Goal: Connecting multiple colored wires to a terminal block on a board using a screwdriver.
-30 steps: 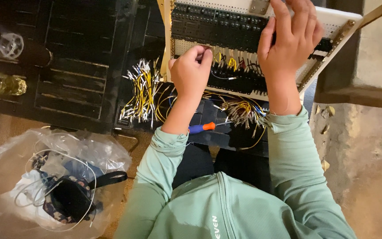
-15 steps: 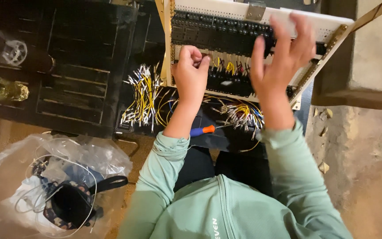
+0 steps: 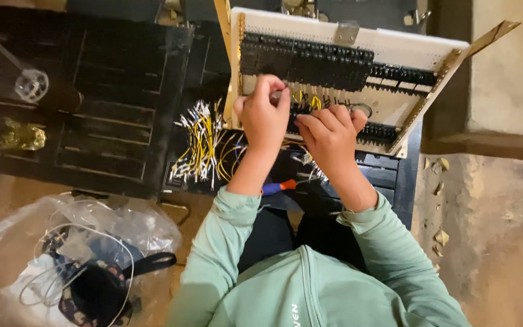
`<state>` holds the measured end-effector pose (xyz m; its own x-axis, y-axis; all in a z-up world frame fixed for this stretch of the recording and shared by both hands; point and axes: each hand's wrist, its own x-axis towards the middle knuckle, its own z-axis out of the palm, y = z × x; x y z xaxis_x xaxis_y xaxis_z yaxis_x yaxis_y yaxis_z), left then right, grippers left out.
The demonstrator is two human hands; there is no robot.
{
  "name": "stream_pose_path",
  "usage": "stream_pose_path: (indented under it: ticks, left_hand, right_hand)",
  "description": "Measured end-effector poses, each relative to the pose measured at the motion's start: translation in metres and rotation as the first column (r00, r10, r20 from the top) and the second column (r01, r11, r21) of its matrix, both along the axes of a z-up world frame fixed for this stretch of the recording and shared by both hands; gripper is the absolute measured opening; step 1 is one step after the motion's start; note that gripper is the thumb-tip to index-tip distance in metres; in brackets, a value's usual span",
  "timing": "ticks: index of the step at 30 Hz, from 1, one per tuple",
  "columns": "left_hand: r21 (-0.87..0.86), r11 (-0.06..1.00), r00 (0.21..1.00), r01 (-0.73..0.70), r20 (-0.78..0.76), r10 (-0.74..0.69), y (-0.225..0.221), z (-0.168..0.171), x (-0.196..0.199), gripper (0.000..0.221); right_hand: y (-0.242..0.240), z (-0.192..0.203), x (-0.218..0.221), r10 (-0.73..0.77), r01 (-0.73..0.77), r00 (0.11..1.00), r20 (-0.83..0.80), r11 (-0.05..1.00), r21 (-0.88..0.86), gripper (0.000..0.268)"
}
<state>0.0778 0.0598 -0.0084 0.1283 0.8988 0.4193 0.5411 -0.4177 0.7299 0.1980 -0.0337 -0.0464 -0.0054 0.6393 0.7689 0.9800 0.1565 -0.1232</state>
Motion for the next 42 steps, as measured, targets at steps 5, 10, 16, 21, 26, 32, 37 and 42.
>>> stream_pose_path:
  ticks: [5,10,16,21,26,32,37,42]
  left_hand:
    - [0.307,0.935,0.966,0.178,-0.236,-0.106,-0.049,-0.021,-0.048,0.02]
    - [0.069,0.889,0.769,0.452,-0.535,-0.35,-0.099,-0.08,-0.118,0.061]
    - [0.107,0.832,0.73,0.545,-0.549,-0.408,-0.096,-0.081,-0.135,0.037]
    - [-0.07,0.906,0.909,0.416,0.032,-0.415,-0.08,-0.018,-0.149,0.028]
    - [0.068,0.968,0.907,0.243,0.337,-0.252,-0.07,0.014,-0.145,0.026]
    - [0.4,0.884,0.858,0.243,0.337,-0.388,-0.046,0.037,-0.101,0.027]
    - [0.516,0.818,0.878,0.253,0.233,-0.419,-0.03,0.032,-0.072,0.024]
    - [0.449,0.853,0.875,0.265,0.259,-0.408,-0.027,0.027,-0.06,0.027]
  right_hand:
    - [-0.002,0.022,-0.003,-0.08,0.081,0.995,0.057,0.997,0.0,0.007]
    - [0.003,0.017,-0.003,-0.057,0.057,0.998,0.02,0.998,0.036,0.006]
    - [-0.002,0.038,-0.016,-0.111,0.11,0.994,0.021,0.993,0.037,0.008]
    - [-0.001,0.037,-0.014,-0.083,0.083,0.997,-0.005,0.995,0.048,0.01]
    - [0.002,0.031,-0.015,-0.061,0.063,0.998,-0.02,0.994,0.09,0.011]
    - [0.003,0.027,-0.016,-0.023,0.031,0.997,-0.069,0.993,0.112,0.011]
    - [0.001,0.035,-0.02,-0.06,0.065,0.996,-0.071,0.995,0.07,0.011]
    - [0.002,0.033,-0.017,-0.02,0.033,0.993,-0.116,0.993,0.113,0.011]
